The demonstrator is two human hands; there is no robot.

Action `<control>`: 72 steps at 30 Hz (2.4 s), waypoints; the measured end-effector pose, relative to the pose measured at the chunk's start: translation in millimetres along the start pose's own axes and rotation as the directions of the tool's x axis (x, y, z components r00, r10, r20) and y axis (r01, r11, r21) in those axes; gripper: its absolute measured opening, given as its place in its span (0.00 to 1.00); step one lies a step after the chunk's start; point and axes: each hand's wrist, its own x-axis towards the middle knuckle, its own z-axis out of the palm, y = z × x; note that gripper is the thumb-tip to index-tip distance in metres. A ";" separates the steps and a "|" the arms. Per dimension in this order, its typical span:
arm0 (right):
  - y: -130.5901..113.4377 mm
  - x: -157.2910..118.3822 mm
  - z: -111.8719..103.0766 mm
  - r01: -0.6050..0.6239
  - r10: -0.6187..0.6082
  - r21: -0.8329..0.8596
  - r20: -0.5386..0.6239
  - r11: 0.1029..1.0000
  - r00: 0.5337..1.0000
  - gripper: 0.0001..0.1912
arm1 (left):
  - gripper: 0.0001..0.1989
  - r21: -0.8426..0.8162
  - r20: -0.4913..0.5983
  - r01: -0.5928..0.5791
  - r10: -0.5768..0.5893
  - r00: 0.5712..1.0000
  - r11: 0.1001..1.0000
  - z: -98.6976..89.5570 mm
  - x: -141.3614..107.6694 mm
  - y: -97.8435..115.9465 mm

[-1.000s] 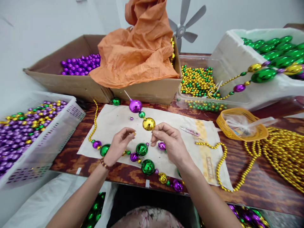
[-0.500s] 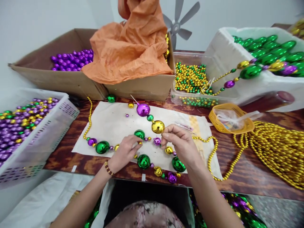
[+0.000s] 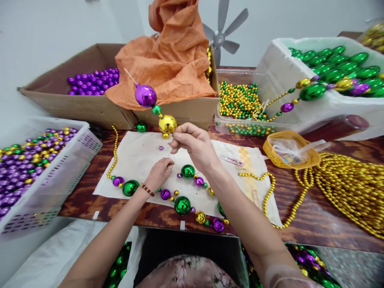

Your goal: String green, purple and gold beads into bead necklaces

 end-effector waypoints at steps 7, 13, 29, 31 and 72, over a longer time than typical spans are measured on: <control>5.9 37.4 4.3 0.095 -0.095 -0.042 -0.015 0.995 0.995 0.07 | 0.02 0.073 0.441 -0.130 0.084 0.893 0.989 -4.1 -27.7 18.7; 26.4 47.4 -3.2 0.106 -0.108 -0.038 -0.043 0.994 0.993 0.09 | 0.01 0.130 0.600 -0.233 0.111 0.793 0.964 -2.1 -18.1 20.1; 86.6 49.8 -4.1 -0.059 0.056 0.104 0.036 0.993 0.998 0.12 | 0.02 0.146 0.627 -0.273 0.125 0.769 0.951 -7.4 -23.4 16.7; 100.2 42.1 -10.9 -0.127 0.126 0.098 0.015 0.987 0.992 0.13 | 0.02 0.136 0.599 -0.274 0.141 0.788 0.952 -7.1 -24.9 12.6; 110.1 -17.3 -1.4 -0.453 0.437 -0.141 -0.129 0.880 0.890 0.16 | 0.08 -0.970 -0.087 -0.177 -0.439 0.894 -0.168 -94.5 1.7 -56.9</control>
